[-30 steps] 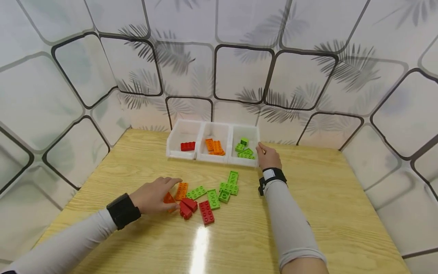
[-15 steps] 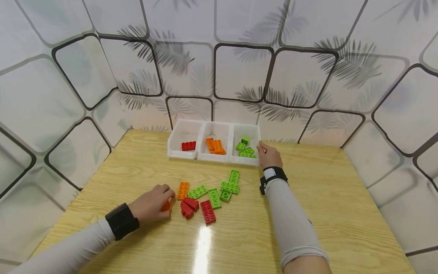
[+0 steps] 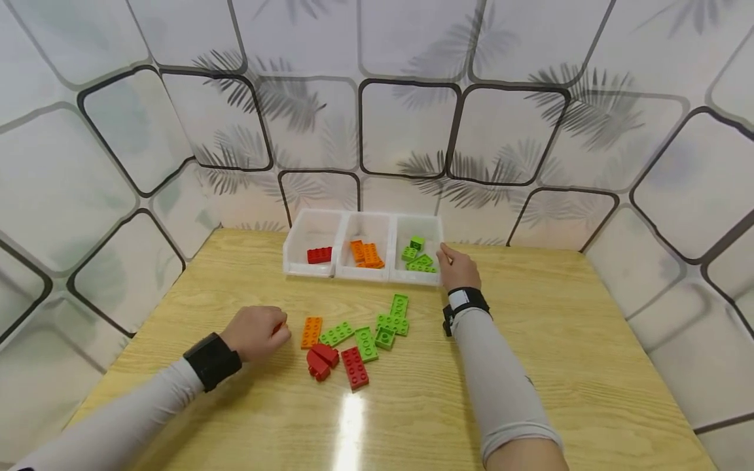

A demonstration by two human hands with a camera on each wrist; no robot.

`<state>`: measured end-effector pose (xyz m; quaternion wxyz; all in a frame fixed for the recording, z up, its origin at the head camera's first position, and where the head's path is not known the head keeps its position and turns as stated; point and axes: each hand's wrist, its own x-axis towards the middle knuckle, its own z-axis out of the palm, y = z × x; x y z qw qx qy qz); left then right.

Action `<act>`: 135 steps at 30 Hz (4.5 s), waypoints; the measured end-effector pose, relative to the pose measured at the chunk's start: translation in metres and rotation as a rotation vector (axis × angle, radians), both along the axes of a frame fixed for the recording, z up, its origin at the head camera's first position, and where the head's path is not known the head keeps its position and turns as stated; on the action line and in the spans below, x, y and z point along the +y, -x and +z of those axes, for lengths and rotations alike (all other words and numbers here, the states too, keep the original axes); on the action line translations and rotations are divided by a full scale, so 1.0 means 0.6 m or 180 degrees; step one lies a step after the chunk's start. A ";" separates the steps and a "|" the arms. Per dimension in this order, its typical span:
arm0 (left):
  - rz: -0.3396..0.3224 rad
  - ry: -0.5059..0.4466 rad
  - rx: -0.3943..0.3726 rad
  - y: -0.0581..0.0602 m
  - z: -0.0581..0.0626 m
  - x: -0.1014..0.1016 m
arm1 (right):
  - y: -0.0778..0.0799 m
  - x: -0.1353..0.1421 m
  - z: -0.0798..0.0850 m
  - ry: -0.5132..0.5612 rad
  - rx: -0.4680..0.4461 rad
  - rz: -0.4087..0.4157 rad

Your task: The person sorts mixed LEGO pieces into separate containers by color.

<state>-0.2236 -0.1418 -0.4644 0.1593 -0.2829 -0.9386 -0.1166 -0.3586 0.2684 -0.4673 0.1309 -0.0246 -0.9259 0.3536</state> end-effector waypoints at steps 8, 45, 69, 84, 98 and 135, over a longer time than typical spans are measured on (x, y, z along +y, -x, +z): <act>-0.0263 -0.0168 0.0455 0.089 0.056 0.050 | -0.001 0.004 -0.003 0.0026 0.0013 0.0084; -0.0222 0.0752 0.0290 0.296 0.009 0.218 | -0.012 -0.020 0.003 -0.0038 0.0025 0.0076; -0.0536 0.0952 0.0433 0.226 0.008 0.169 | -0.004 -0.009 -0.005 -0.0154 -0.0049 -0.0134; -0.1059 0.0701 -0.0156 0.071 -0.013 0.041 | -0.014 -0.019 0.005 -0.0155 0.0033 -0.0091; -0.1327 0.0971 0.0498 0.056 -0.053 0.026 | -0.020 -0.025 0.012 -0.0211 0.0019 -0.0185; -0.1162 0.0972 0.0373 0.131 -0.006 0.069 | -0.018 -0.019 0.001 -0.0156 -0.0077 0.0028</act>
